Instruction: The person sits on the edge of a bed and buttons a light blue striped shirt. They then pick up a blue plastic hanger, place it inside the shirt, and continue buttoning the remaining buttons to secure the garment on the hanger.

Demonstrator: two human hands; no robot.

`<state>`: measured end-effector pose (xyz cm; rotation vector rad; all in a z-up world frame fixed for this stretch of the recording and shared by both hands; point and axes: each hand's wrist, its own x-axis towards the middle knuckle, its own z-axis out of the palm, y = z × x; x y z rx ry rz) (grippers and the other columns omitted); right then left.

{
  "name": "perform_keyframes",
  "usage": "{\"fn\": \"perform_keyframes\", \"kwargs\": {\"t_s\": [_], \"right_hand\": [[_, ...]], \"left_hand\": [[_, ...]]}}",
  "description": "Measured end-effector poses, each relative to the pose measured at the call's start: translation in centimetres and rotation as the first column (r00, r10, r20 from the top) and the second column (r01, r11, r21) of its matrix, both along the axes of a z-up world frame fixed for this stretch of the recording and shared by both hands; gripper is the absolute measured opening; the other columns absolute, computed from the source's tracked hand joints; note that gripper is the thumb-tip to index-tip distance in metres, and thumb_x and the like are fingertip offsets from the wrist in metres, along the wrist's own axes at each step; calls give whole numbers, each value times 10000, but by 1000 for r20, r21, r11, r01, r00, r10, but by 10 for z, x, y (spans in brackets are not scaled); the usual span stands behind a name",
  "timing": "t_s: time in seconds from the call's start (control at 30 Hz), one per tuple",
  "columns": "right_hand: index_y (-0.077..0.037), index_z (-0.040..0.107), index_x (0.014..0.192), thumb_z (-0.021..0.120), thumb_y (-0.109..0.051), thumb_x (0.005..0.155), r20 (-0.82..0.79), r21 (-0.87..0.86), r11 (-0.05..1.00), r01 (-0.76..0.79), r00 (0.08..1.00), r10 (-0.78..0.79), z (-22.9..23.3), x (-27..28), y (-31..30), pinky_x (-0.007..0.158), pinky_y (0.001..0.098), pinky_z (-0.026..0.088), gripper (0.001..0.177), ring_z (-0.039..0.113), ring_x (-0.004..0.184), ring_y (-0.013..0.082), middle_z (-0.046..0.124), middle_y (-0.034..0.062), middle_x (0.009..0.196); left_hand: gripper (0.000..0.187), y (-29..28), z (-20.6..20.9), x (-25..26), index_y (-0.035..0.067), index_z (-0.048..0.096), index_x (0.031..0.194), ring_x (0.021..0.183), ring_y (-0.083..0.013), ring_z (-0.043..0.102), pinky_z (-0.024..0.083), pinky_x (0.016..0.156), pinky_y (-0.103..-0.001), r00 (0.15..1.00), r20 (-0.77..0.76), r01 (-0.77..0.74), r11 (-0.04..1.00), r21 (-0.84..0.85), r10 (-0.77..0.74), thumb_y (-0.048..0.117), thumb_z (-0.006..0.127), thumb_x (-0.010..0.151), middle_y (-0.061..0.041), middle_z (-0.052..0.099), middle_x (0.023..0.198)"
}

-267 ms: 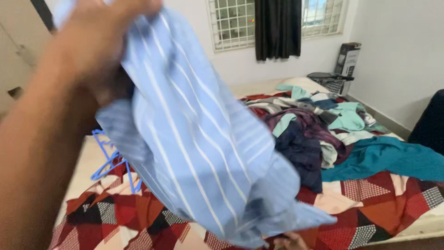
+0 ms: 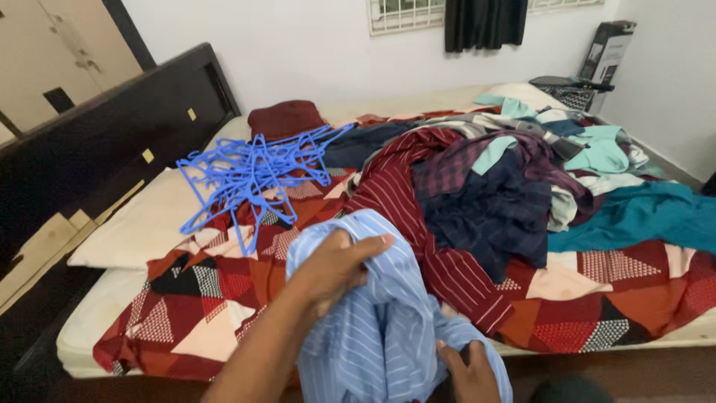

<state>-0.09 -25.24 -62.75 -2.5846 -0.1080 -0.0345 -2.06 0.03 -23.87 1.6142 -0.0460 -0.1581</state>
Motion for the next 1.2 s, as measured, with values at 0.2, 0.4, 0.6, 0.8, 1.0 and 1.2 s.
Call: {"fn": "perform_keyframes", "kwargs": {"t_s": [0.2,0.4,0.6,0.8,1.0,1.2], "right_hand": [[-137,611,1364,624,-400,930,38,457,883,110,989,-143,48,-52,34,1003,390,472,508,627,1148,380,623,294,1199],[-150,748,1159,639,-500,849,-143,299,944,144,984,-104,144,-61,47,888,462,558,480,737,978,393,756,248,997],[-114,771,970,575,-407,915,95,-100,980,172,982,-163,164,-43,-5,814,563,541,356,694,879,463,732,232,903],[-23,707,949,568,-414,941,305,-81,974,209,936,-176,157,-48,-16,817,553,541,414,699,879,447,716,254,899],[-109,685,1182,520,-379,965,134,100,955,281,947,-293,166,-42,-10,852,560,523,383,691,920,473,727,282,927],[-138,712,1237,512,-361,1000,91,195,933,304,941,-325,145,-36,-27,888,540,516,382,651,1021,483,706,288,1035]], "left_hand": [[298,9,-109,4,6,584,1016,893,-206,659,554,857,-346,979,87,204,835,-511,-186,22,615,720,-91,664,945],[271,19,-125,2,35,690,1080,922,-177,635,516,858,-329,954,-72,299,934,195,-291,92,606,830,-58,717,1010],[218,51,-168,-46,74,750,993,1025,-353,699,532,901,-435,977,202,-135,548,825,-63,227,651,873,-154,729,1027],[728,62,-259,-85,-34,527,1256,1174,-458,535,437,1002,-495,801,516,-595,500,629,304,206,872,662,-281,585,1236],[769,79,-299,-43,-29,453,1389,1248,-447,549,435,1051,-474,795,513,-587,626,513,324,363,806,829,-301,565,1345],[419,94,-329,-17,63,694,1214,1009,-357,728,553,889,-428,900,221,-434,716,546,376,315,702,880,-215,757,1078]]}}
